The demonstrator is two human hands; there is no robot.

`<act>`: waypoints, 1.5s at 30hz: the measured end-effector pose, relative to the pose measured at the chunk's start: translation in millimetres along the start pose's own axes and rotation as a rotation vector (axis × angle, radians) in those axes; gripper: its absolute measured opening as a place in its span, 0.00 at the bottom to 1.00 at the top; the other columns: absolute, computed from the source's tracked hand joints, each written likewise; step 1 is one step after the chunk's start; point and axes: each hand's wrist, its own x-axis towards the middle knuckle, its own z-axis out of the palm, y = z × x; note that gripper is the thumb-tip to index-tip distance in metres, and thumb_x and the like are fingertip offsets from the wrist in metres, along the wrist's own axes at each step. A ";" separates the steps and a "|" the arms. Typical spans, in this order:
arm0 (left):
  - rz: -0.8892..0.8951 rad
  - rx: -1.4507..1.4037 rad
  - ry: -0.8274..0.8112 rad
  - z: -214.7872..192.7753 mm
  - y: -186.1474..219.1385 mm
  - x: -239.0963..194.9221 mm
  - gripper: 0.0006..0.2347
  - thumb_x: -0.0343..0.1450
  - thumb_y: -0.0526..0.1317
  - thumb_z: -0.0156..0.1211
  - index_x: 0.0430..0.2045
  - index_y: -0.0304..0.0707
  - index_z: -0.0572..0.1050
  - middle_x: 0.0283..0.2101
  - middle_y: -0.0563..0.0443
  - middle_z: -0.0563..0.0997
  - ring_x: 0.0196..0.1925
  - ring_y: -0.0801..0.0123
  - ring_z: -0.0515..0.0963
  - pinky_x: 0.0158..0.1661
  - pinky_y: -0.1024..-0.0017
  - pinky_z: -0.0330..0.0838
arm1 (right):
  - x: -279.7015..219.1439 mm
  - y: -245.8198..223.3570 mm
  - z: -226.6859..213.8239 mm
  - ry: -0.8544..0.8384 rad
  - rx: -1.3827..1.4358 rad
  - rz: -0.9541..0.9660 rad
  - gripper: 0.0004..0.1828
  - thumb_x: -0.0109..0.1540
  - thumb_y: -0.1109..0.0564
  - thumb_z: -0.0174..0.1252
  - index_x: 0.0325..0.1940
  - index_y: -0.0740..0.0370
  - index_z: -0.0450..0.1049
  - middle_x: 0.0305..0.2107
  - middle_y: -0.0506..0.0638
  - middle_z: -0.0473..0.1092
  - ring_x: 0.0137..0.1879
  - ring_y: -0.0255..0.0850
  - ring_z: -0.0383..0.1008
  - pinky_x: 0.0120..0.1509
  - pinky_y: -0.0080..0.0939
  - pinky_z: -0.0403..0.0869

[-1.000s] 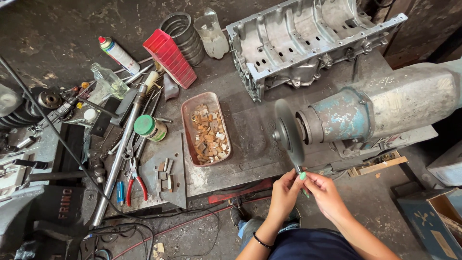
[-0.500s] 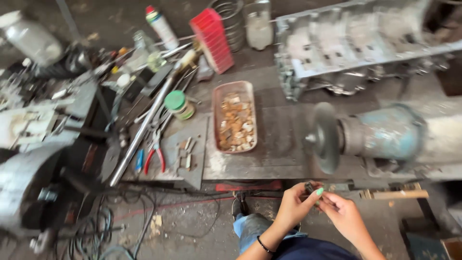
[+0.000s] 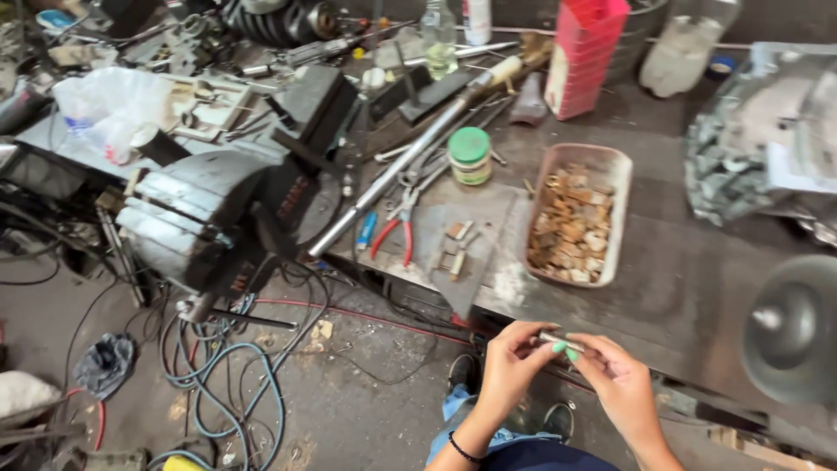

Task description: Grinding and cleaning small metal components using a bench grinder and pliers

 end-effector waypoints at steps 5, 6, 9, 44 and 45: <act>0.040 0.011 0.074 -70.3 6.4 30.4 0.10 0.67 0.36 0.63 0.41 0.37 0.80 0.43 0.51 0.82 0.44 0.75 0.81 0.48 0.79 0.75 | 52.4 -26.0 74.4 -0.021 0.024 -0.028 0.11 0.58 0.64 0.61 0.44 0.66 0.80 0.34 0.49 0.74 0.34 0.33 0.72 0.39 0.29 0.71; 0.034 0.032 0.098 -84.9 12.4 35.7 0.10 0.68 0.36 0.62 0.41 0.36 0.80 0.43 0.51 0.83 0.44 0.75 0.82 0.47 0.78 0.76 | 62.6 -31.7 89.2 -0.033 -0.005 -0.075 0.09 0.58 0.63 0.62 0.42 0.66 0.80 0.36 0.49 0.75 0.38 0.32 0.71 0.43 0.29 0.70; 0.034 0.078 0.160 -126.1 10.5 53.0 0.11 0.69 0.38 0.61 0.45 0.40 0.79 0.44 0.53 0.82 0.39 0.75 0.82 0.41 0.80 0.76 | 104.7 -56.2 121.5 -0.084 -0.299 -0.281 0.09 0.59 0.56 0.61 0.43 0.58 0.80 0.28 0.45 0.71 0.34 0.34 0.67 0.42 0.32 0.64; -0.001 0.346 -0.245 -218.8 14.4 121.3 0.10 0.70 0.45 0.58 0.38 0.42 0.81 0.35 0.55 0.87 0.37 0.78 0.84 0.37 0.79 0.77 | 211.0 27.6 28.9 0.274 -1.114 -0.075 0.23 0.54 0.60 0.66 0.53 0.65 0.75 0.44 0.58 0.71 0.52 0.56 0.72 0.55 0.53 0.72; 0.004 0.330 -0.274 -216.2 14.1 121.8 0.10 0.70 0.44 0.57 0.39 0.43 0.81 0.35 0.55 0.87 0.36 0.78 0.85 0.36 0.80 0.78 | 207.0 24.3 33.0 0.277 -1.057 -0.171 0.21 0.56 0.62 0.64 0.53 0.66 0.75 0.44 0.58 0.71 0.51 0.56 0.72 0.56 0.53 0.72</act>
